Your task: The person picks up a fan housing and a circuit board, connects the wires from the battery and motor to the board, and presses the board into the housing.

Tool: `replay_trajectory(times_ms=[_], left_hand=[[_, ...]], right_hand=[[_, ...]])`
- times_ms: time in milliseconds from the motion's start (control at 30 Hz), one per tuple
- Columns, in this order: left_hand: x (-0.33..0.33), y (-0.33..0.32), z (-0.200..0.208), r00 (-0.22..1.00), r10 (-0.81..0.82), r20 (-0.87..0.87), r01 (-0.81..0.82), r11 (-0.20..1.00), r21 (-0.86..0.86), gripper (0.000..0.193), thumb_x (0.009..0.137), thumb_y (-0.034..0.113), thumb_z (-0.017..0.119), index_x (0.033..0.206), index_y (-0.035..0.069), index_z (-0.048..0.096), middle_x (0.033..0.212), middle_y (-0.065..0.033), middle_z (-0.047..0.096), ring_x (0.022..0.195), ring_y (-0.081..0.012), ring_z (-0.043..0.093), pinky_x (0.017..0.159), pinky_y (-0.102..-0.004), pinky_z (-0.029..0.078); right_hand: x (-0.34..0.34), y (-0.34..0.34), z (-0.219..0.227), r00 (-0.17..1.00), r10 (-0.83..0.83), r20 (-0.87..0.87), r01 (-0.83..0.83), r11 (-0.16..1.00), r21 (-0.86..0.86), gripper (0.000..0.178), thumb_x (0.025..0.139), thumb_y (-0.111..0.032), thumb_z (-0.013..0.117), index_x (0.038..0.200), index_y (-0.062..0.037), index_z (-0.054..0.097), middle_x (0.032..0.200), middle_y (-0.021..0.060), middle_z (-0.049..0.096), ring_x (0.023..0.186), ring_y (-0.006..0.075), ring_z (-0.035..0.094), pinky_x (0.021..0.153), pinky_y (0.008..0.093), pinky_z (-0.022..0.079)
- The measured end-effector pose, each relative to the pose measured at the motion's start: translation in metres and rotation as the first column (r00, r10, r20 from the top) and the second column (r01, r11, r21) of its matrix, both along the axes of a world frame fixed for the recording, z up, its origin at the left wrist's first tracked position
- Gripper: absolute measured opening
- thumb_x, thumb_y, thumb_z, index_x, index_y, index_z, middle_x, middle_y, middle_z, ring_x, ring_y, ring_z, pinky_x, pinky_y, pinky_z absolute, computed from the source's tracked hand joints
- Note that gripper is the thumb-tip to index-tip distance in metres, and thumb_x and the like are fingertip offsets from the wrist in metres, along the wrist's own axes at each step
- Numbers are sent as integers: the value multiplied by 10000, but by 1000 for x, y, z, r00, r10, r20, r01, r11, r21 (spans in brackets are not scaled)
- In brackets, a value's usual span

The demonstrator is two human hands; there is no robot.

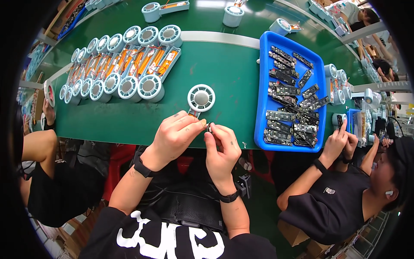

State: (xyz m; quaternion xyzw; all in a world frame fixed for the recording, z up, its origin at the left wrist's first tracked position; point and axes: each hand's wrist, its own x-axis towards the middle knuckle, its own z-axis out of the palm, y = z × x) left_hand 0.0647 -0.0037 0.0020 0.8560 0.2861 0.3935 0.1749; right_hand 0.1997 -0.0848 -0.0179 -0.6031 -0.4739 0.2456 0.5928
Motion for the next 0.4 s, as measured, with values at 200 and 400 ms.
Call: replay_trajectory(times_ms=[200, 400], left_hand=[[0, 7, 12, 983, -43, -176, 59, 994, 90, 166, 785, 27, 714, 943, -8, 680, 800, -75, 631, 715, -232, 623, 608, -334, 519], [-8, 4, 22, 948, -61, -313, 75, 997, 31, 169, 784, 30, 695, 951, 2, 678, 822, -68, 627, 766, -236, 641, 634, -341, 530]], right_hand=[[4, 0, 8, 999, 7, 39, -3, 996, -93, 206, 911, 72, 679, 1113, 41, 705, 1049, 104, 665, 781, 119, 675, 663, 233, 563], [8, 1, 4, 995, 91, 52, -88, 995, -46, 220, 925, 39, 684, 1143, 27, 712, 1054, 112, 669, 792, 136, 684, 674, 216, 569]])
